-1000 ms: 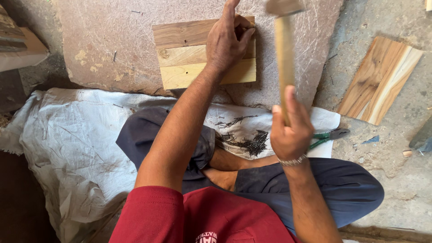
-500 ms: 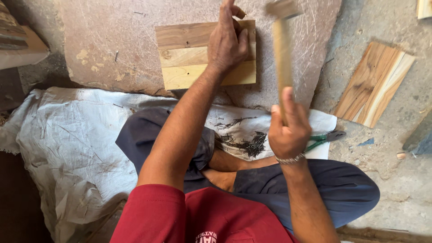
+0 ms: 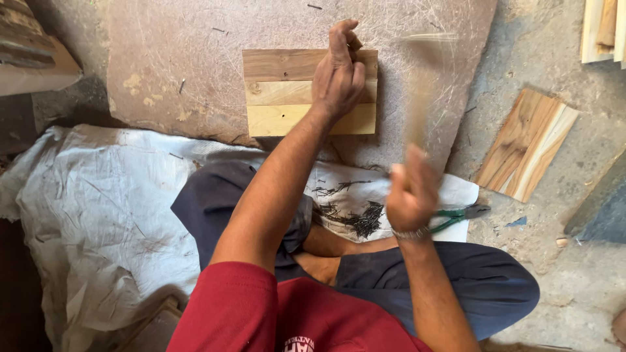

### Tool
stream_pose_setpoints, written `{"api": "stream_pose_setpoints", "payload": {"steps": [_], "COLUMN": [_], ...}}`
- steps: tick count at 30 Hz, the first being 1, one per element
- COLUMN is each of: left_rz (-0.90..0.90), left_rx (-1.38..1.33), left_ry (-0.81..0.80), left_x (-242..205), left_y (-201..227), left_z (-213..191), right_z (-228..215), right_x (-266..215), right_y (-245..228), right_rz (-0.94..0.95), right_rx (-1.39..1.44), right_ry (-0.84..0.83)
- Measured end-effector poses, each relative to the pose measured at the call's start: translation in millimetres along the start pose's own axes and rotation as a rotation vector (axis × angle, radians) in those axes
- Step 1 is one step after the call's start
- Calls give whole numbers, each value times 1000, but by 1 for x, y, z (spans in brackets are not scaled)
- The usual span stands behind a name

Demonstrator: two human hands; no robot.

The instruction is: The person sits on the floor and assembles a small wooden box by hammering nails into pre-drilled holes in wooden planks. They repeatedly pick up nails, position them, and strike them with a hammer to join the pieces. The person also handles a completed wooden frame and a larger wooden panel, inspecting them briefly.

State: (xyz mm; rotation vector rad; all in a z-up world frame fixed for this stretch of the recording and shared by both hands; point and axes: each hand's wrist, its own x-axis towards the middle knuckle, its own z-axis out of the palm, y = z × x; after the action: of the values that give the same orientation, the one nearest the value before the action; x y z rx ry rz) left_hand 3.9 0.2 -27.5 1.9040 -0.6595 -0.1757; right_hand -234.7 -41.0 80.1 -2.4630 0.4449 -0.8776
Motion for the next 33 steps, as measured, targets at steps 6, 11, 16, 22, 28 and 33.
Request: {"api": "stream_pose_setpoints", "payload": {"steps": [6, 11, 16, 22, 28, 33], "left_rz": [11, -16, 43, 147, 36, 246], "left_rx": [-30, -10, -33, 3, -144, -2], "left_ry": [37, 2, 37, 56, -86, -17], "left_x": [-4, -2, -1, 0, 6, -96], "left_y": [0, 1, -7, -18, -3, 44], "left_z": [0, 0, 3, 4, -7, -9], "right_z": [-17, -12, 11, -18, -24, -26], "right_x": [8, -7, -36, -49, -60, -55], "right_y": [14, -7, -20, -16, 15, 20], "right_rz": [6, 14, 169, 832, 1320, 1353], "right_rx": [20, 82, -80, 520, 1140, 1152], "right_ry": [8, 148, -124, -20, 6, 18]}}
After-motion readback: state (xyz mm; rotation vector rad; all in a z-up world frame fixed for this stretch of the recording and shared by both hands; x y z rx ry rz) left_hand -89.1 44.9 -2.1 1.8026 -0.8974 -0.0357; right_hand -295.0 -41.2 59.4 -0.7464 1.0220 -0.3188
